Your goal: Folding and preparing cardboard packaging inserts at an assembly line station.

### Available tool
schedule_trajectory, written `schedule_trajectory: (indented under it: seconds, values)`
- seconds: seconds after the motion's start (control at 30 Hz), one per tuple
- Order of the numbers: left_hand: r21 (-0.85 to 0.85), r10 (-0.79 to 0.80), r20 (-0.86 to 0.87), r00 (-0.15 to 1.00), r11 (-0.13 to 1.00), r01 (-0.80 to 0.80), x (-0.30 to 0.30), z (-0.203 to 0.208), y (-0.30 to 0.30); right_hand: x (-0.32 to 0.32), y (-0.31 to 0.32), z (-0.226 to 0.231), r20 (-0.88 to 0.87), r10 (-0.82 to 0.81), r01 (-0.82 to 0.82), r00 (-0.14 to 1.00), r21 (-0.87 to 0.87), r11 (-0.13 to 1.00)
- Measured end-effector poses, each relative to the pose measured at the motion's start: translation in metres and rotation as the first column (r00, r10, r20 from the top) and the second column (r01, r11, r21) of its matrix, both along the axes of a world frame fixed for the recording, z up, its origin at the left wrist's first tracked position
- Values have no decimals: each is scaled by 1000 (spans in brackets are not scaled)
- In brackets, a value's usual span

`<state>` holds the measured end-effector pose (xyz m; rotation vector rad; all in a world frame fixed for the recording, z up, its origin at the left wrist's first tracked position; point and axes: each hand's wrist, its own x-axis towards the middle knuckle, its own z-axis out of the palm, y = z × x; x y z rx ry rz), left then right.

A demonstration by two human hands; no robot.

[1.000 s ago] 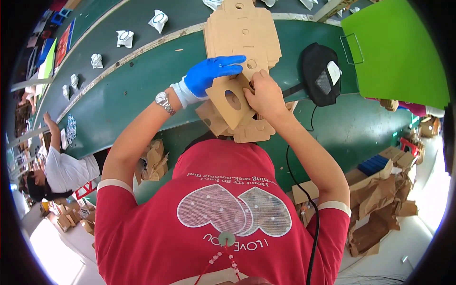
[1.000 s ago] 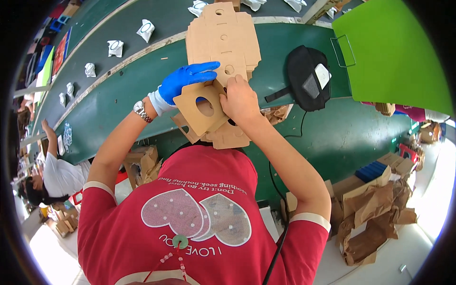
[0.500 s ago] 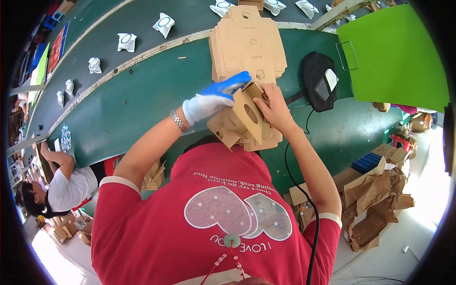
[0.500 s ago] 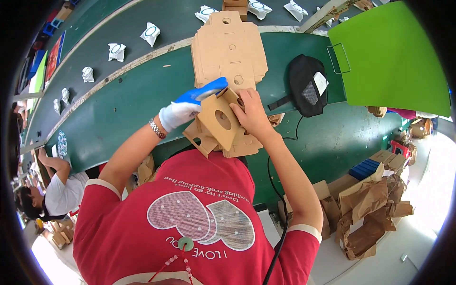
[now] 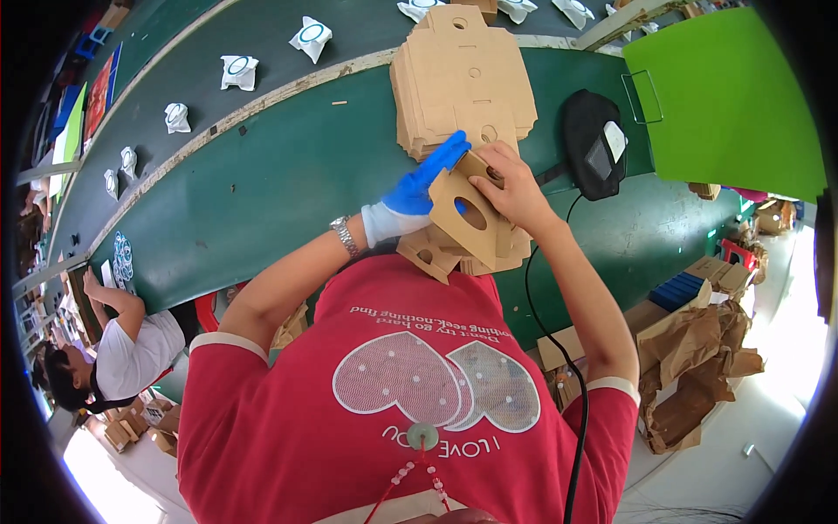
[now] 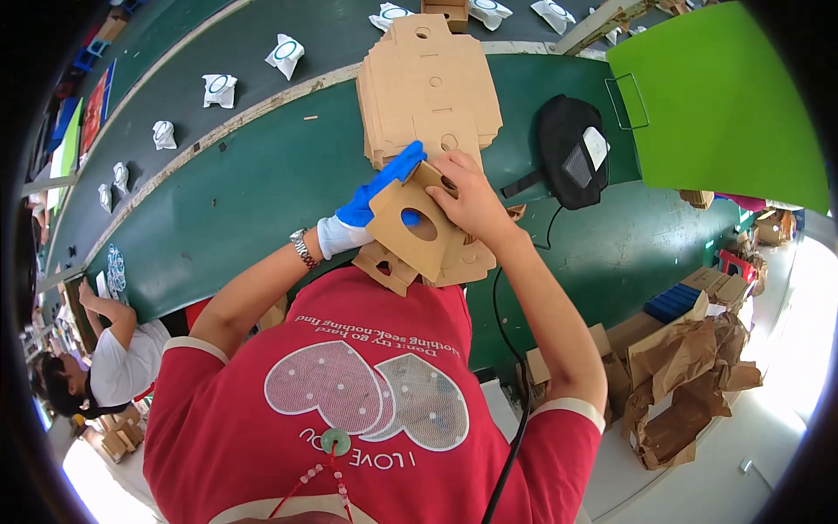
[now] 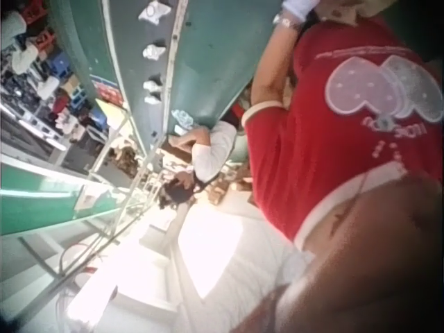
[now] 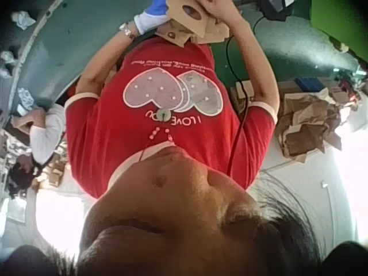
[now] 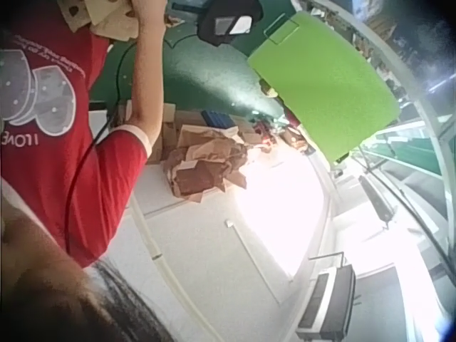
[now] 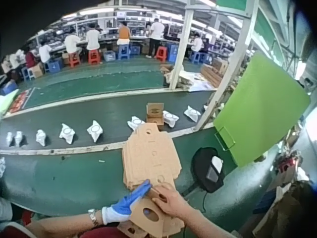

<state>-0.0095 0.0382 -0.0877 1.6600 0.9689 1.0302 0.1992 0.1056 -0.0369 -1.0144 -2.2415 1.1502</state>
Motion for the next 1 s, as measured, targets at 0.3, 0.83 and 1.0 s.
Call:
schedule_trajectory:
  seconds: [0.3, 0.83, 1.0]
  values:
    - [321, -116, -340, 933, 919, 231, -19, 28, 31, 4, 9, 1, 239, 4, 7, 971, -48, 999]
    - [257, -13, -370, 929, 960, 116, 9, 41, 36, 9, 7, -9, 198, -95, 70, 976, 128, 989]
    - [354, -29, -429, 903, 914, 198, -5, 30, 61, 13, 10, 11, 288, -58, 69, 956, -30, 997]
